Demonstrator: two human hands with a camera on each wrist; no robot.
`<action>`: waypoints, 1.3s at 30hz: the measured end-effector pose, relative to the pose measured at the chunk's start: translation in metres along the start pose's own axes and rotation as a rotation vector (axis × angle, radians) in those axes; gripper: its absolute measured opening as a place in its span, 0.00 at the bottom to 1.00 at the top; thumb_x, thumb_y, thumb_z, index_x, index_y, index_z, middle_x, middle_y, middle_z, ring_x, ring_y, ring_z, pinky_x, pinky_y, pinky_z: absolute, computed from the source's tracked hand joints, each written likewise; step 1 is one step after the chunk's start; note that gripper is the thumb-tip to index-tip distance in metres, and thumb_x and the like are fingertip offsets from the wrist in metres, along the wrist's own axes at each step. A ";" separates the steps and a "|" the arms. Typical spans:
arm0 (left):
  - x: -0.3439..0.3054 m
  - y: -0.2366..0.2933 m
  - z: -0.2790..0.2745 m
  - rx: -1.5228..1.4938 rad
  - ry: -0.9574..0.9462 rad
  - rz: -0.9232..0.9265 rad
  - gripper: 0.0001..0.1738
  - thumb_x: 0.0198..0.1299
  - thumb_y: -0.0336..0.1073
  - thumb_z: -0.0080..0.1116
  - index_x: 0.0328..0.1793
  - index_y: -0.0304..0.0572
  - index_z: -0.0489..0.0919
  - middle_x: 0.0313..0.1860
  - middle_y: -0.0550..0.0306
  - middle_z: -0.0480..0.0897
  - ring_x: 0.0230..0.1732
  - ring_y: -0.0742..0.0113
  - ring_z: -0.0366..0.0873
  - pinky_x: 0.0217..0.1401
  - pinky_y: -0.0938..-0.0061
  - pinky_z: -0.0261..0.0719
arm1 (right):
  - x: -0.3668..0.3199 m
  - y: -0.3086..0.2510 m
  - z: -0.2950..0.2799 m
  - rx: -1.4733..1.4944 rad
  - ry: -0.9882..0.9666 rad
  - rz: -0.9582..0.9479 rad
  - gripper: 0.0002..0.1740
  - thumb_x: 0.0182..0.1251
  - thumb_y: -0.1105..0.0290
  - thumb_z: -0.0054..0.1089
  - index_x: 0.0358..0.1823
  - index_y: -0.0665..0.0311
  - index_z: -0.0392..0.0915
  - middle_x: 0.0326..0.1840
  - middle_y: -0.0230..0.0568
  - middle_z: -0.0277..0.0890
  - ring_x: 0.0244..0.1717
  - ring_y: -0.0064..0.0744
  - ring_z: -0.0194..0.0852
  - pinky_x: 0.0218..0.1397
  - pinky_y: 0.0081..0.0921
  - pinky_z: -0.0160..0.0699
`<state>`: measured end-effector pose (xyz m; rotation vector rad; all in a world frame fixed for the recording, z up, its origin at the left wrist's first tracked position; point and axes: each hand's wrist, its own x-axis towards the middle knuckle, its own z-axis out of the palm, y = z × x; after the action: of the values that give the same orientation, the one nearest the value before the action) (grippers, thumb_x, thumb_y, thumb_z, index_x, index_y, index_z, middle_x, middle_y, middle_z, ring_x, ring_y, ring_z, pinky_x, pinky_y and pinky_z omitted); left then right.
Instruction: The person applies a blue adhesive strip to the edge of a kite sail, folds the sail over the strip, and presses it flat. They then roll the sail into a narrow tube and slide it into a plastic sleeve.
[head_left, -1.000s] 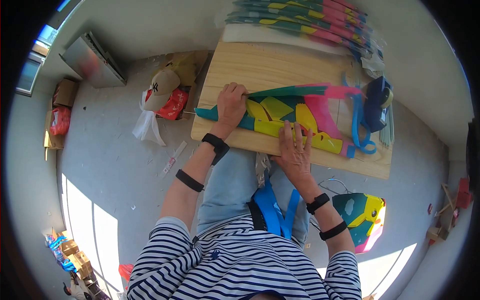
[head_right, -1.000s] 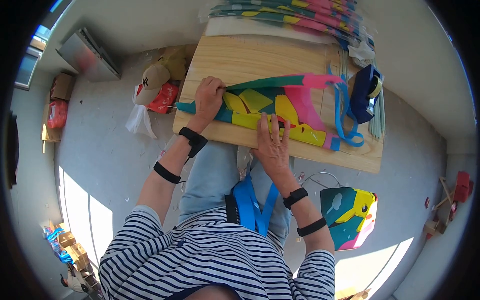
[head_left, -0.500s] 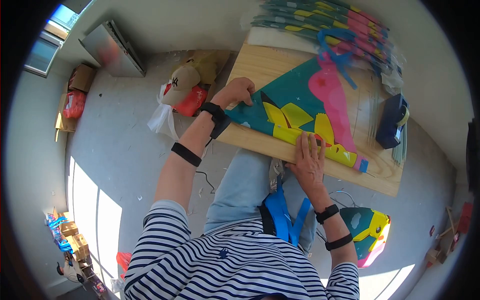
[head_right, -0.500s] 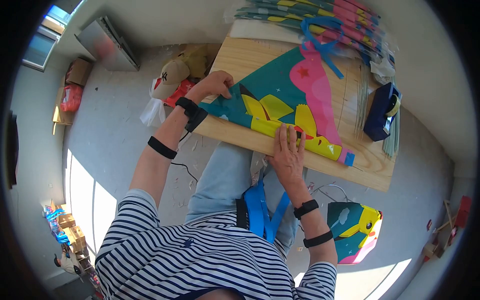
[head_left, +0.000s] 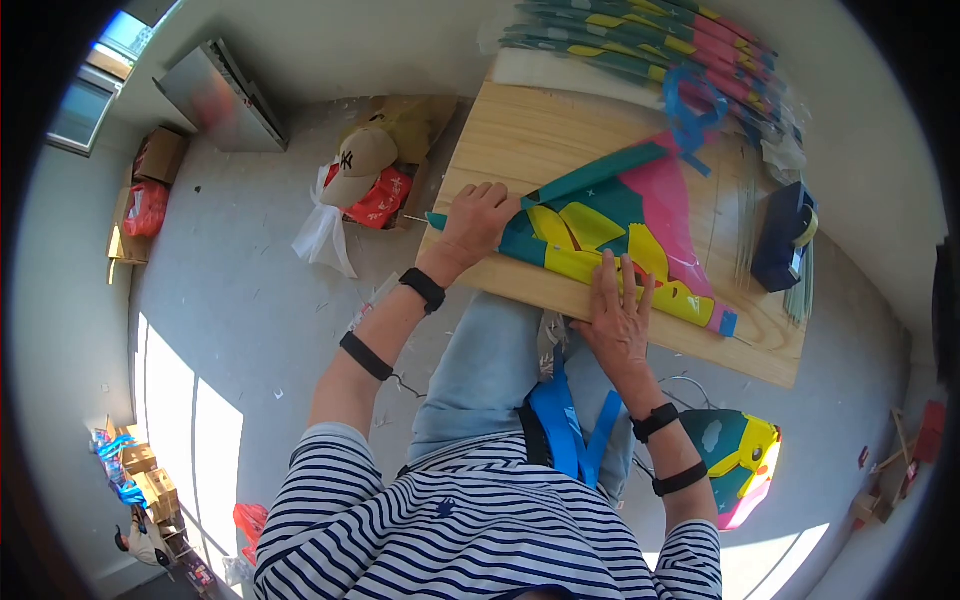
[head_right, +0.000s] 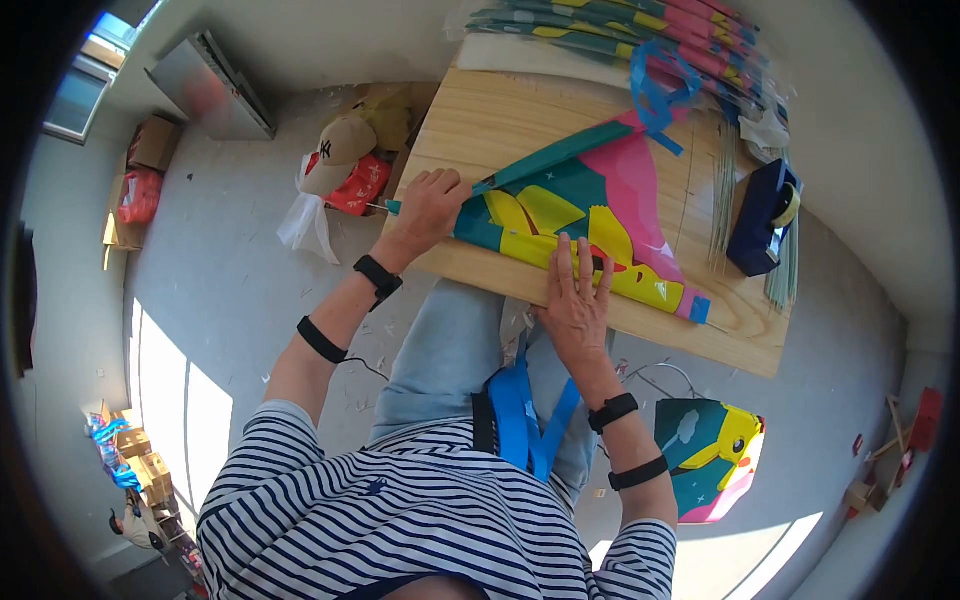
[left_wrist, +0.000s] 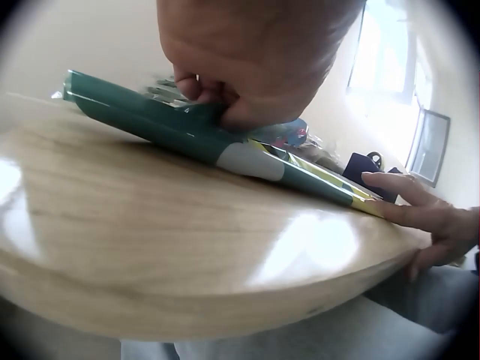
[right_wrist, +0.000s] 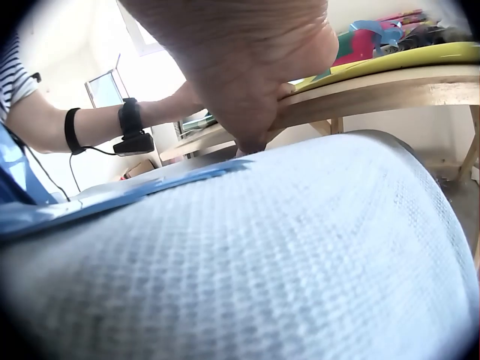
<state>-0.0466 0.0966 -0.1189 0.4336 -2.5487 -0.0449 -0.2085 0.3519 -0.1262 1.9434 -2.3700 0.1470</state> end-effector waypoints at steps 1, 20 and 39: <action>-0.004 0.001 0.000 0.024 0.001 0.009 0.06 0.54 0.27 0.61 0.38 0.45 0.78 0.36 0.55 0.77 0.40 0.53 0.80 0.41 0.60 0.77 | 0.000 0.000 0.000 -0.001 -0.001 0.002 0.60 0.44 0.48 0.84 0.79 0.66 0.67 0.90 0.41 0.46 0.91 0.49 0.35 0.90 0.64 0.29; -0.002 0.004 -0.005 0.042 -0.007 -0.021 0.07 0.54 0.28 0.61 0.40 0.46 0.80 0.41 0.55 0.78 0.48 0.55 0.79 0.53 0.60 0.73 | -0.001 0.002 0.000 0.055 -0.020 -0.009 0.60 0.47 0.50 0.82 0.81 0.69 0.65 0.91 0.42 0.43 0.92 0.47 0.30 0.90 0.63 0.31; 0.081 0.038 0.035 -0.602 0.393 -0.682 0.03 0.57 0.26 0.68 0.37 0.37 0.85 0.34 0.49 0.84 0.37 0.48 0.83 0.42 0.63 0.80 | -0.002 0.003 0.005 0.164 0.036 -0.006 0.57 0.48 0.55 0.80 0.79 0.74 0.65 0.86 0.49 0.56 0.88 0.49 0.47 0.89 0.59 0.42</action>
<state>-0.1408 0.1055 -0.1027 0.9245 -1.7827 -0.8560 -0.2107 0.3541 -0.1318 1.9971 -2.3977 0.3843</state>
